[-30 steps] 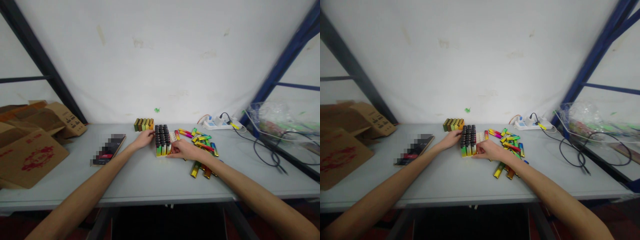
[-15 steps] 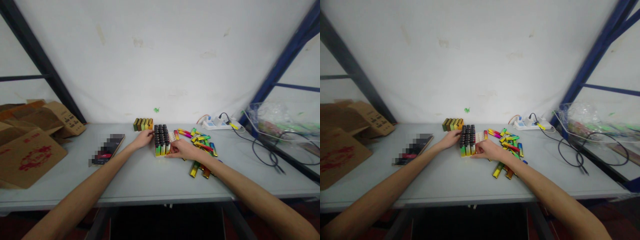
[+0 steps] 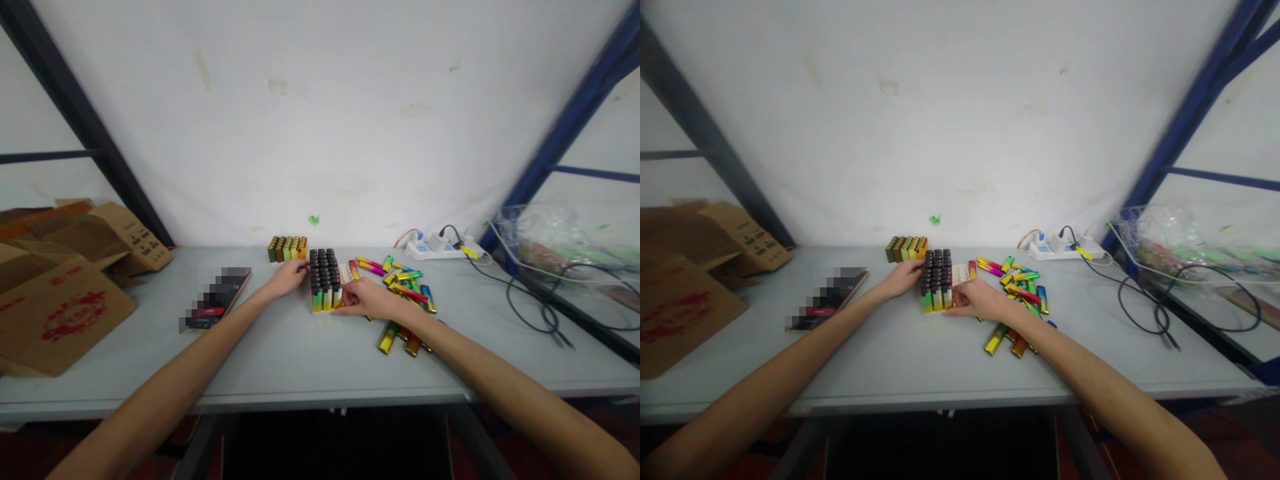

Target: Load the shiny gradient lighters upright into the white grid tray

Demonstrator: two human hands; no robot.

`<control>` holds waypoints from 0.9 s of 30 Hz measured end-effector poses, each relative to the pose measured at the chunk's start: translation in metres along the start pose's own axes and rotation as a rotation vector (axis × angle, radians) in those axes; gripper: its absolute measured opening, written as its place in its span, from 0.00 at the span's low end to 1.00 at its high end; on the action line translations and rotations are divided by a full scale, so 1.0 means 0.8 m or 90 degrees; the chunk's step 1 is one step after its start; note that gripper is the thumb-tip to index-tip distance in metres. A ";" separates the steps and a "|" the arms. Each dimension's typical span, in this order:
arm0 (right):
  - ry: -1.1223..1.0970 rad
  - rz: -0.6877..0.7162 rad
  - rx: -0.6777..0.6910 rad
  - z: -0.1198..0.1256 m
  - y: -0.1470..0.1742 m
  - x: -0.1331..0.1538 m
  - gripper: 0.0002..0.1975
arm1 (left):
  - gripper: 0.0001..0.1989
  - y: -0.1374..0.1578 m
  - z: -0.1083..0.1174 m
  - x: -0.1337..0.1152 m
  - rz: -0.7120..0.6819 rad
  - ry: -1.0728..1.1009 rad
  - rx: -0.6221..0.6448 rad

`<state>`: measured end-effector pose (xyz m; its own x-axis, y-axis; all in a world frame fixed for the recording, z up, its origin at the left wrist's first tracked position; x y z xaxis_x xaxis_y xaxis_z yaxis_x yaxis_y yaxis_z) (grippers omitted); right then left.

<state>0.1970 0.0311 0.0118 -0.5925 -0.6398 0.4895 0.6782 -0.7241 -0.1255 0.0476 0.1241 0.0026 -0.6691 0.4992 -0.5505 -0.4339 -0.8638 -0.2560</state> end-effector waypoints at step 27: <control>0.183 0.061 -0.061 0.029 0.021 -0.002 0.38 | 0.19 0.002 0.001 0.001 0.002 0.002 -0.009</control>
<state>0.2193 0.0261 0.0293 -0.6352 -0.7434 0.2095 0.7013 -0.6688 -0.2468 0.0460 0.1230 0.0022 -0.6682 0.4962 -0.5543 -0.4230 -0.8663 -0.2656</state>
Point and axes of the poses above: each hand's wrist, its own y-axis away from the middle knuckle, its own z-axis out of the back of the hand, x = y × z, the point moved 10 cm from there along -y, towards the middle knuckle
